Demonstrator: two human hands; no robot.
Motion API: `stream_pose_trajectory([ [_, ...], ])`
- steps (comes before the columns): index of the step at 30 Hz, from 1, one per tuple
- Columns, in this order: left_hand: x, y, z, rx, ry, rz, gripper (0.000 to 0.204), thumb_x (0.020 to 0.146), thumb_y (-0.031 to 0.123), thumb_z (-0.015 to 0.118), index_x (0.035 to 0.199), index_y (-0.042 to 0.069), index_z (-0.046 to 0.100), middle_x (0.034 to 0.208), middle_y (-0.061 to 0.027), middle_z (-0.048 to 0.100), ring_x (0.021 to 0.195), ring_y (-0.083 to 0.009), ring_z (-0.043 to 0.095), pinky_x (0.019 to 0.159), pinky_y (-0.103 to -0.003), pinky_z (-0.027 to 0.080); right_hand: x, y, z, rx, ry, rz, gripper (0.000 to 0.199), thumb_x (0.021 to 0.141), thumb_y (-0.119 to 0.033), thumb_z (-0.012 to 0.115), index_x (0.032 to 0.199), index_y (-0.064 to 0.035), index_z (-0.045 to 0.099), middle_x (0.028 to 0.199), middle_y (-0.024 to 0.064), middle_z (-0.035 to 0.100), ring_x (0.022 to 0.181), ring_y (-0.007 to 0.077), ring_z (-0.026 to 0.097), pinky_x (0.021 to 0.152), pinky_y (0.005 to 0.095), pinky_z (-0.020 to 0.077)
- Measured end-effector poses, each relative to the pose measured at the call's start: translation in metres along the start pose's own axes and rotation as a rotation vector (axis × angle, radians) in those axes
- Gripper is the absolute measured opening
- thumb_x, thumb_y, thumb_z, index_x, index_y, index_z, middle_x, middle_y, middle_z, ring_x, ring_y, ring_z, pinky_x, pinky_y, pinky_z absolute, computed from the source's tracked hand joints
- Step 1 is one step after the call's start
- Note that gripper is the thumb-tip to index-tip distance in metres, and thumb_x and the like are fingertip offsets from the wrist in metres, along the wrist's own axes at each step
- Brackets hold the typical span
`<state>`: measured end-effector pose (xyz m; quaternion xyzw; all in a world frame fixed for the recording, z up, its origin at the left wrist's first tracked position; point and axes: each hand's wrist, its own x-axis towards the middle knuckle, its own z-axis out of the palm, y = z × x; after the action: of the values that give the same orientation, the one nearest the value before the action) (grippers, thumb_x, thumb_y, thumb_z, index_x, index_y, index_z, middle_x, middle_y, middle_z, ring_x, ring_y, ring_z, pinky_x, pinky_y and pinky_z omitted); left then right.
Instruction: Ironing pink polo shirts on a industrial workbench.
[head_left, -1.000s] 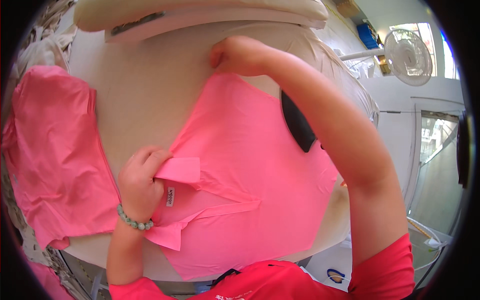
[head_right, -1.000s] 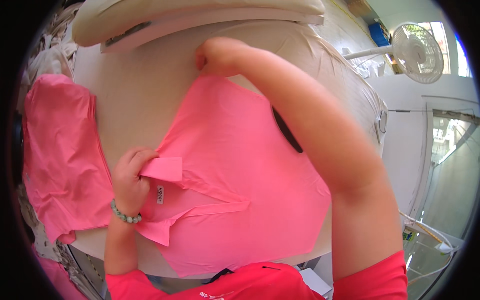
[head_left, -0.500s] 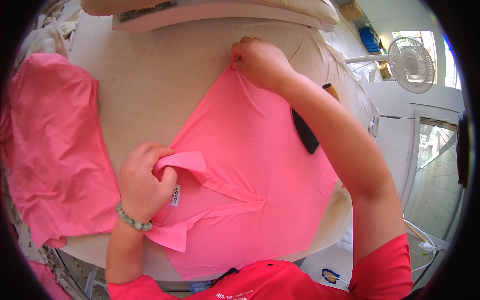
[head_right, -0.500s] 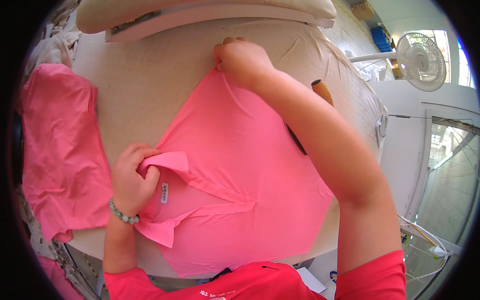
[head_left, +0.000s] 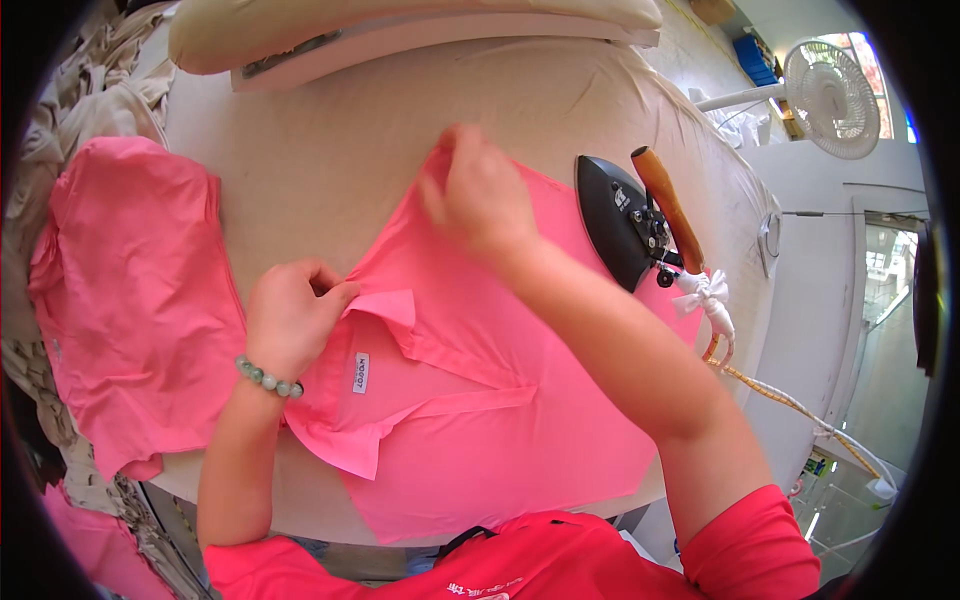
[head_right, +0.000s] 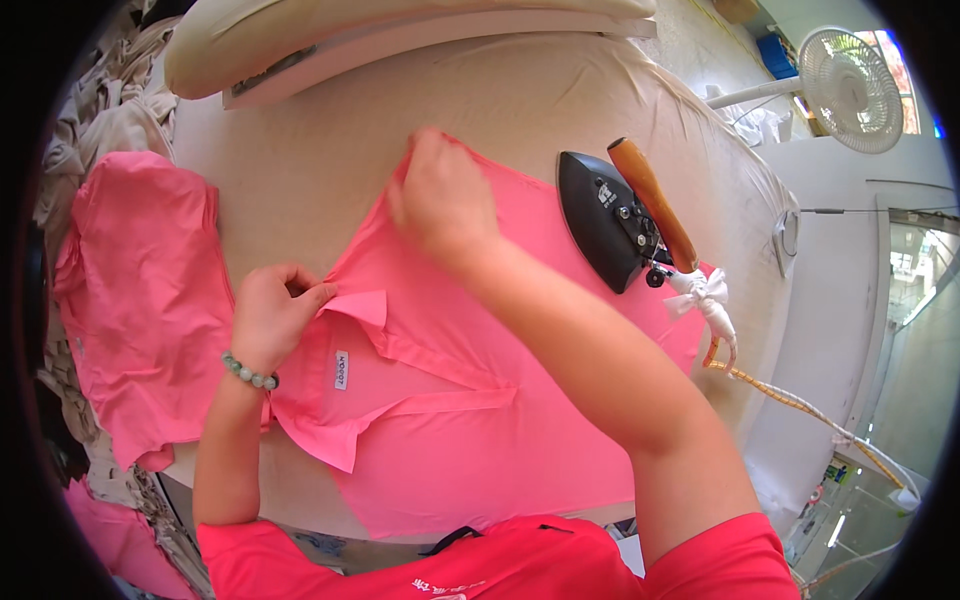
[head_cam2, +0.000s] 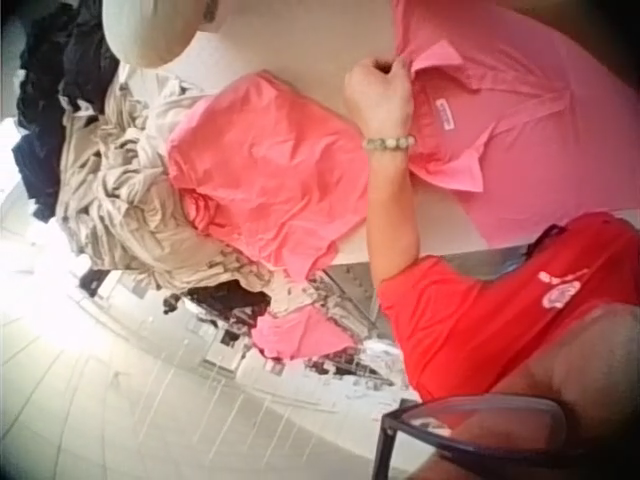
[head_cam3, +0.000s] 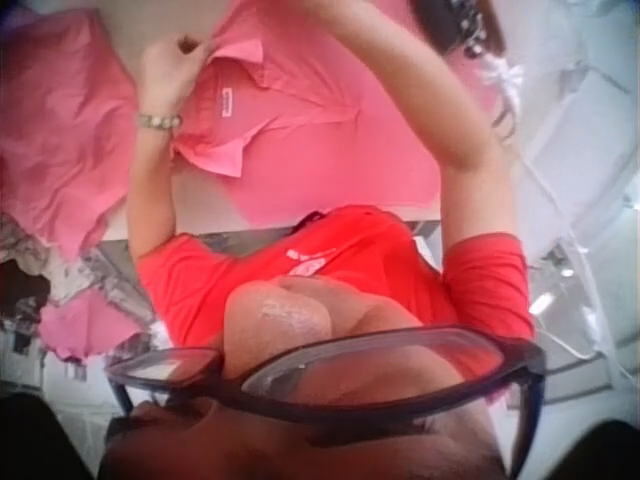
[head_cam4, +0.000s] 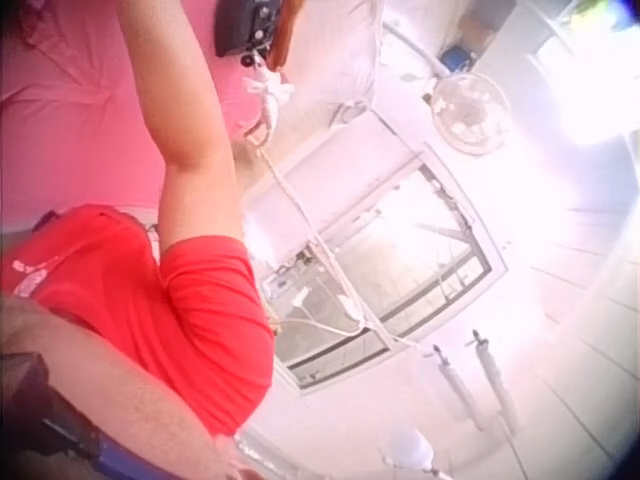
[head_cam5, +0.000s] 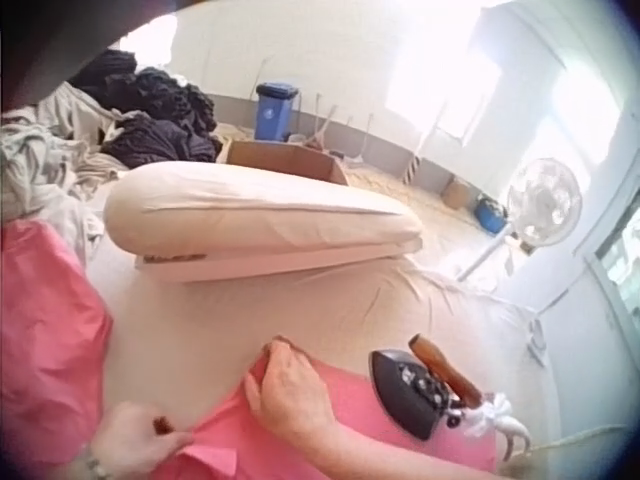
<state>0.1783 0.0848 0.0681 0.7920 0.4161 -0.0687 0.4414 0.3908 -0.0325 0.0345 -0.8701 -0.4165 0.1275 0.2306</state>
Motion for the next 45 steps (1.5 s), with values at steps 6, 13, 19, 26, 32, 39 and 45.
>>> stream_pose_trajectory([
  [6,-0.001,-0.001,-0.002,0.079,0.036,0.077,0.015,0.086,0.012,0.079,0.086,0.001,0.069,0.075,-0.0122,0.072,0.066,-0.0244,0.069,0.063,-0.038,0.054,-0.038,-0.003,0.017,-0.149,-0.066,-0.160,0.111,0.086,-0.067,0.071,0.156,0.0097,0.031,0.166,0.0304,0.028,0.157,0.0428,0.024,0.128,0.0570,0.0177],
  [13,0.001,0.018,-0.008,0.540,-0.036,0.304,0.024,0.080,0.004,0.078,0.101,0.002,0.067,0.103,-0.0112,0.073,0.095,-0.0273,0.070,0.079,-0.039,0.055,-0.029,0.014,0.034,-0.165,0.086,-0.166,0.113,0.088,-0.076,0.061,0.161,0.0049,0.028,0.168,0.0248,0.028,0.159,0.0387,0.020,0.129,0.0553,0.0162],
  [19,0.038,0.041,-0.016,0.949,-0.059,0.931,0.081,0.073,0.001,0.077,0.150,0.007,0.050,0.155,-0.0086,0.051,0.144,-0.0283,0.047,0.108,-0.041,0.045,-0.023,0.025,0.030,-0.125,0.152,-0.193,0.085,0.094,-0.053,0.063,0.156,0.0008,0.041,0.165,0.0203,0.037,0.155,0.0360,0.031,0.127,0.0526,0.0223],
  [26,0.063,0.052,-0.015,0.984,-0.281,0.942,0.080,0.076,0.003,0.074,0.152,0.008,0.051,0.160,-0.0086,0.047,0.150,-0.0286,0.041,0.113,-0.041,0.044,-0.027,0.063,0.013,0.143,0.047,-0.500,0.051,0.095,-0.019,0.068,0.142,-0.0010,0.057,0.149,0.0175,0.055,0.140,0.0352,0.050,0.121,0.0474,0.0359],
  [32,0.080,0.054,-0.005,0.928,-0.173,0.985,0.087,0.067,0.009,0.086,0.149,0.010,0.054,0.152,-0.0107,0.053,0.138,-0.0304,0.053,0.110,-0.041,0.048,-0.010,0.060,0.002,-0.088,0.104,-0.382,0.061,0.099,-0.039,0.062,0.142,0.0031,0.056,0.152,0.0182,0.052,0.145,0.0345,0.043,0.123,0.0492,0.0311],
  [39,0.095,0.071,-0.005,0.848,-0.233,0.849,0.115,0.057,0.016,0.097,0.159,0.017,0.042,0.158,-0.0173,0.043,0.143,-0.0371,0.047,0.115,-0.045,0.044,-0.045,0.058,-0.001,-0.132,-0.058,-0.481,0.075,0.093,-0.050,0.067,0.150,-0.0043,0.051,0.162,0.0178,0.042,0.153,0.0364,0.034,0.127,0.0555,0.0236],
  [45,0.109,0.086,-0.006,0.893,-0.263,0.812,0.119,0.055,0.025,0.100,0.159,0.020,0.044,0.163,-0.0175,0.037,0.151,-0.0369,0.036,0.120,-0.048,0.039,-0.082,0.085,-0.104,-0.233,0.232,-0.474,0.054,0.086,-0.020,0.075,0.137,-0.0084,0.063,0.149,0.0126,0.055,0.145,0.0318,0.047,0.126,0.0534,0.0268],
])
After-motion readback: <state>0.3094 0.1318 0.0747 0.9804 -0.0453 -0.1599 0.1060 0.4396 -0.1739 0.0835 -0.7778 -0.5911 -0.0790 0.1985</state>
